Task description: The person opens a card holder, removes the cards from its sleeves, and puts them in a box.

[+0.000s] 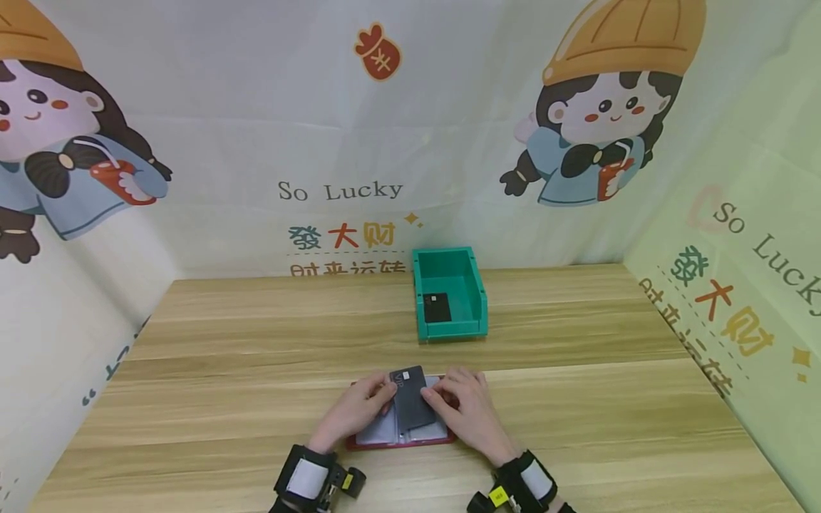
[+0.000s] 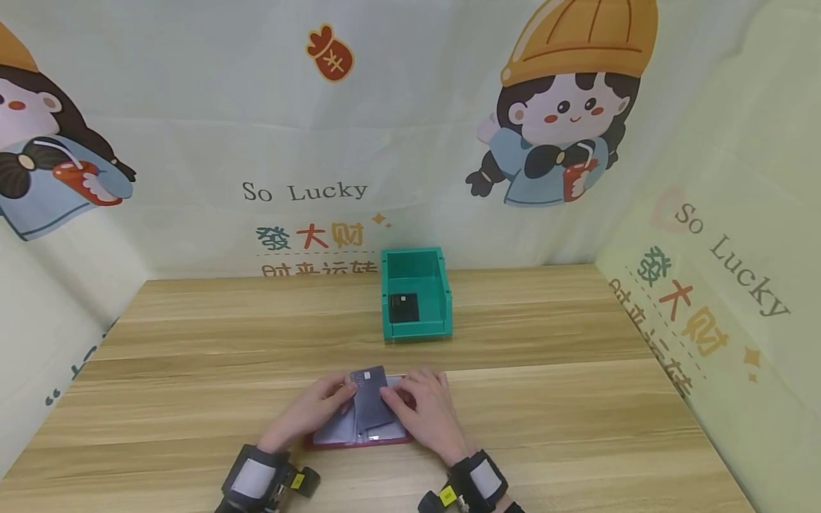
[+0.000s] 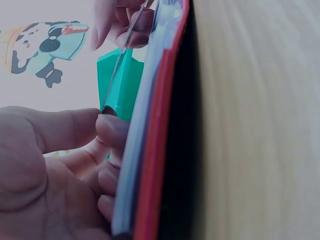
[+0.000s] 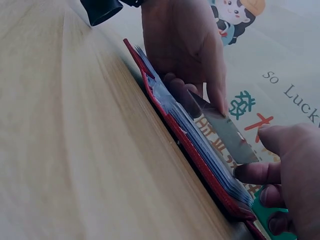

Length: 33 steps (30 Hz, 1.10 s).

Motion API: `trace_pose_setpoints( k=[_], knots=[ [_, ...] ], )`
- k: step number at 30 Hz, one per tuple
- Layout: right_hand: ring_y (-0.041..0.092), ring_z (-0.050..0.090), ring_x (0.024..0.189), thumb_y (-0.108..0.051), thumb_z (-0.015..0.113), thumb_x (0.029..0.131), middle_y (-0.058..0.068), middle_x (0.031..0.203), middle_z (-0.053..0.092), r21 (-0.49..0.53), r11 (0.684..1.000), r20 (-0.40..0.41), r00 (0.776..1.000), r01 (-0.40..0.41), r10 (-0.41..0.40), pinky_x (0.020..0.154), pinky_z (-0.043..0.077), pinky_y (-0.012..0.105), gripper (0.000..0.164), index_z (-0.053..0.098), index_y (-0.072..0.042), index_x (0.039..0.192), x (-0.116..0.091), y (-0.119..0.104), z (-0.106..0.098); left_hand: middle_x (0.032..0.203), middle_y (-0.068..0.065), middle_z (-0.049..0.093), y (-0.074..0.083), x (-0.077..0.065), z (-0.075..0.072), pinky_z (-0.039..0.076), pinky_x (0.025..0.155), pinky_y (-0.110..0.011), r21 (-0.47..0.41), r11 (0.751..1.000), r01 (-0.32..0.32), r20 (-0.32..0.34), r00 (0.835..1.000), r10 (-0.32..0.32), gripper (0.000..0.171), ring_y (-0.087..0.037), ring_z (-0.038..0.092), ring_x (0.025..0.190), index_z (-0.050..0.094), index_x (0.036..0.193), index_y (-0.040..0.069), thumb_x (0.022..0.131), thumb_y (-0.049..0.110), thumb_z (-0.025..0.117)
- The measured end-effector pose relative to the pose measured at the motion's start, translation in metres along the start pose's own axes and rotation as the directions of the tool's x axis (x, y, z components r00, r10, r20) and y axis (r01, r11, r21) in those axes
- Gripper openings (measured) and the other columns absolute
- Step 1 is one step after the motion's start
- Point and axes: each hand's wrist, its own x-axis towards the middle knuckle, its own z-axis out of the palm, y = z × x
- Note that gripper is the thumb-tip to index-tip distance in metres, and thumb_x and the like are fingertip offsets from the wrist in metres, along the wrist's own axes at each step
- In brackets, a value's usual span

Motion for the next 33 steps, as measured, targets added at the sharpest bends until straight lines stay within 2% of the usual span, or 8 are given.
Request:
trace_pose_setpoints(
  k=[7,11,13,18,22,27,31,33],
  knots=[
    [0.001,0.04,0.073,-0.023,0.081,0.092,-0.015,0.067,0.043,0.045,0.999,-0.019,1.0,0.003,-0.002,0.08,0.023,0.033,0.024,0.068,-0.019,0.073,0.0,0.001,0.001,0.079,0.0,0.054,0.004,-0.001,0.006,0.031,0.062,-0.027,0.069,0.997,-0.035,-0.059,0.997,0.039,0.019,-0.015,0.046,0.07,0.06,0.094,0.011,0.108,0.023,0.057],
    [0.0,0.039,0.069,-0.021,0.081,0.093,-0.016,0.066,0.041,0.076,0.997,-0.013,1.0,-0.019,0.02,0.08,0.024,0.033,0.027,0.066,-0.018,0.071,0.001,0.001,0.001,0.076,0.001,0.053,0.007,-0.002,0.009,0.029,0.061,-0.026,0.113,0.993,-0.035,-0.1,0.994,0.046,0.016,-0.014,0.044,0.067,0.064,0.097,0.012,0.105,0.025,0.062],
    [-0.001,0.039,0.067,-0.02,0.08,0.094,-0.016,0.065,0.041,0.088,0.996,-0.008,1.0,-0.021,0.022,0.08,0.024,0.032,0.027,0.065,-0.018,0.071,0.002,0.001,0.001,0.073,0.002,0.052,0.007,-0.002,0.01,0.028,0.059,-0.025,0.12,0.992,-0.028,-0.107,0.993,0.041,0.016,-0.013,0.043,0.064,0.067,0.104,0.01,0.103,0.026,0.067],
    [-0.002,0.039,0.063,-0.018,0.077,0.096,-0.017,0.064,0.041,0.12,0.992,0.01,0.999,-0.035,0.034,0.077,0.026,0.031,0.027,0.065,-0.017,0.072,0.002,0.002,-0.001,0.071,0.002,0.052,0.006,-0.002,0.011,0.028,0.057,-0.023,0.147,0.989,-0.007,-0.07,0.997,0.017,0.048,-0.012,0.044,0.061,0.064,0.131,0.002,0.092,0.026,0.081],
    [-0.002,0.039,0.062,-0.018,0.075,0.098,-0.015,0.064,0.042,0.18,0.98,0.042,0.996,-0.088,0.081,0.074,0.028,0.027,0.027,0.066,-0.015,0.073,0.003,0.002,-0.004,0.073,0.002,0.052,0.007,-0.002,0.012,0.027,0.057,-0.024,0.19,0.982,-0.004,-0.038,0.999,0.011,0.071,-0.012,0.044,0.062,0.06,0.141,0.002,0.082,0.028,0.089],
    [0.002,0.042,0.065,-0.017,0.073,0.1,-0.009,0.067,0.045,0.288,0.937,0.105,0.98,-0.195,0.172,0.065,0.031,0.02,0.024,0.069,-0.009,0.078,0.004,0.0,-0.008,0.073,0.002,0.052,0.01,-0.002,0.014,0.027,0.058,-0.024,0.236,0.972,-0.013,-0.039,0.999,0.022,0.081,-0.013,0.045,0.066,0.06,0.145,0.005,0.076,0.027,0.095],
    [0.005,0.045,0.068,-0.016,0.072,0.1,-0.003,0.071,0.049,0.333,0.906,0.12,0.964,-0.263,0.236,0.066,0.033,0.021,0.021,0.071,-0.006,0.082,0.005,-0.003,-0.013,0.076,-0.001,0.053,0.01,-0.001,0.015,0.027,0.061,-0.025,0.27,0.963,0.0,-0.041,0.999,0.012,0.082,-0.015,0.045,0.071,0.061,0.146,0.006,0.075,0.027,0.096],
    [0.006,0.045,0.069,-0.016,0.072,0.1,-0.002,0.072,0.051,0.345,0.9,0.109,0.964,-0.266,0.243,0.066,0.033,0.021,0.02,0.071,-0.005,0.083,0.006,-0.005,-0.014,0.079,-0.002,0.055,0.011,0.0,0.016,0.027,0.063,-0.026,0.283,0.959,0.003,-0.041,0.999,0.009,0.081,-0.017,0.047,0.075,0.061,0.146,0.007,0.075,0.028,0.096]
  ],
)
